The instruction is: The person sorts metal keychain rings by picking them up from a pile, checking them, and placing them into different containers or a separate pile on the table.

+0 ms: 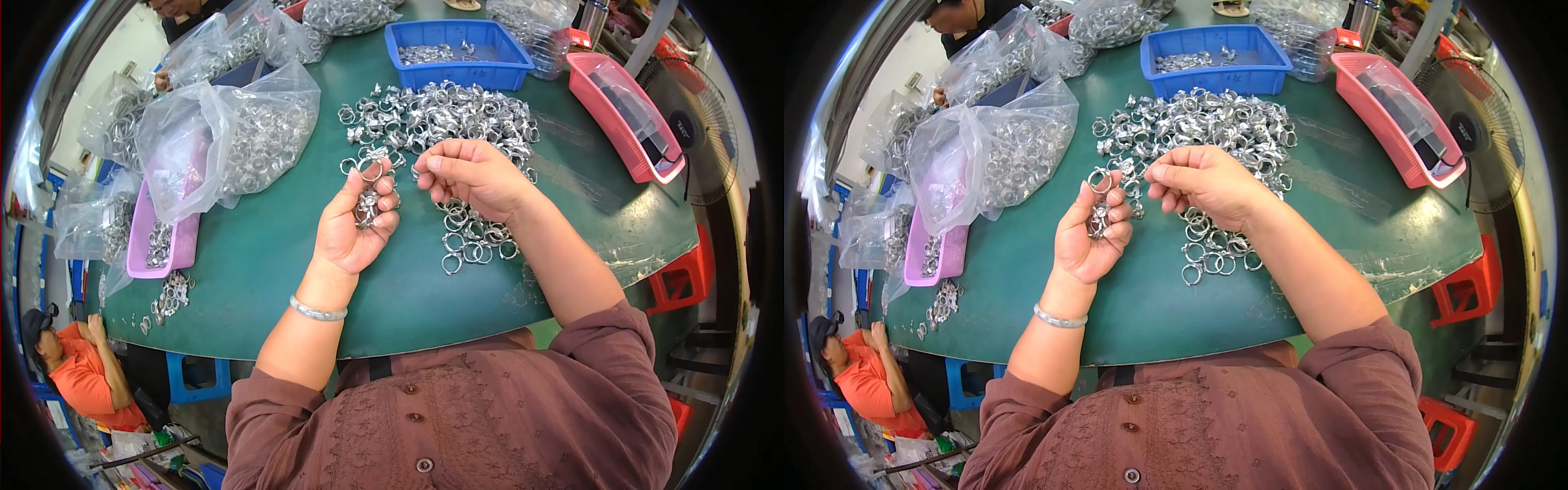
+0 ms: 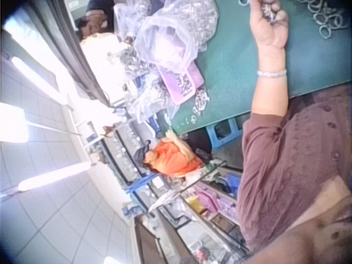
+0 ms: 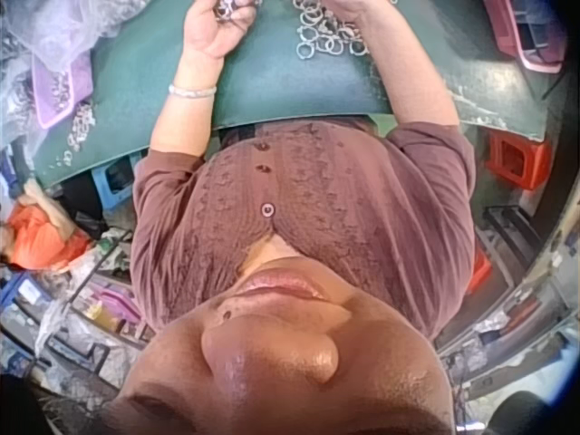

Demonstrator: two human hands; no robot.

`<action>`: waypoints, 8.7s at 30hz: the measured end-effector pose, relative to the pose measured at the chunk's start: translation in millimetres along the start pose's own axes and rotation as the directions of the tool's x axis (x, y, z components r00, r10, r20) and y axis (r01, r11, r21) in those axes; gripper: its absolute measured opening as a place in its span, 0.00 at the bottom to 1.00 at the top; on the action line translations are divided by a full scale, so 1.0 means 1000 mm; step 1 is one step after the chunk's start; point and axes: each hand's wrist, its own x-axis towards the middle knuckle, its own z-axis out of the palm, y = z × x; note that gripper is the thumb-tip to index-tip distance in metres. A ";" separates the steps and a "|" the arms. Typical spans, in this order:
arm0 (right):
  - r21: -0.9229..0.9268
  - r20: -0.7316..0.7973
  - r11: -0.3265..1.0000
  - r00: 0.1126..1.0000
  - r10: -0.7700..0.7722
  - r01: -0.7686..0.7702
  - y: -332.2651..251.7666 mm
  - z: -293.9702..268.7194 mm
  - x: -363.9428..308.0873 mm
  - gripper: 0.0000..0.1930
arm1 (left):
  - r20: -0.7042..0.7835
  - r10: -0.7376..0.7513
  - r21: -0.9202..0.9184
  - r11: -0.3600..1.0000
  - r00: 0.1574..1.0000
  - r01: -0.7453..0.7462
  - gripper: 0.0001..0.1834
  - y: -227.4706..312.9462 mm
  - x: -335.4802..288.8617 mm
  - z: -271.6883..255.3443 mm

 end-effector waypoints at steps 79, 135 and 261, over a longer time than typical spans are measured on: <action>-0.770 0.273 0.320 0.738 -0.617 0.552 0.023 0.021 -0.005 0.24 | 0.233 0.123 0.838 0.477 0.965 -0.263 0.21 0.007 -0.010 0.002; -0.396 0.030 0.860 0.941 -0.336 0.320 0.025 0.016 -0.006 0.11 | 0.184 0.243 0.847 0.452 0.952 -0.279 0.06 -0.004 -0.013 -0.001; -0.513 0.062 0.797 0.940 -0.336 0.319 0.014 0.011 -0.005 0.10 | -0.022 0.203 0.889 0.451 0.979 -0.074 0.09 0.001 -0.006 -0.007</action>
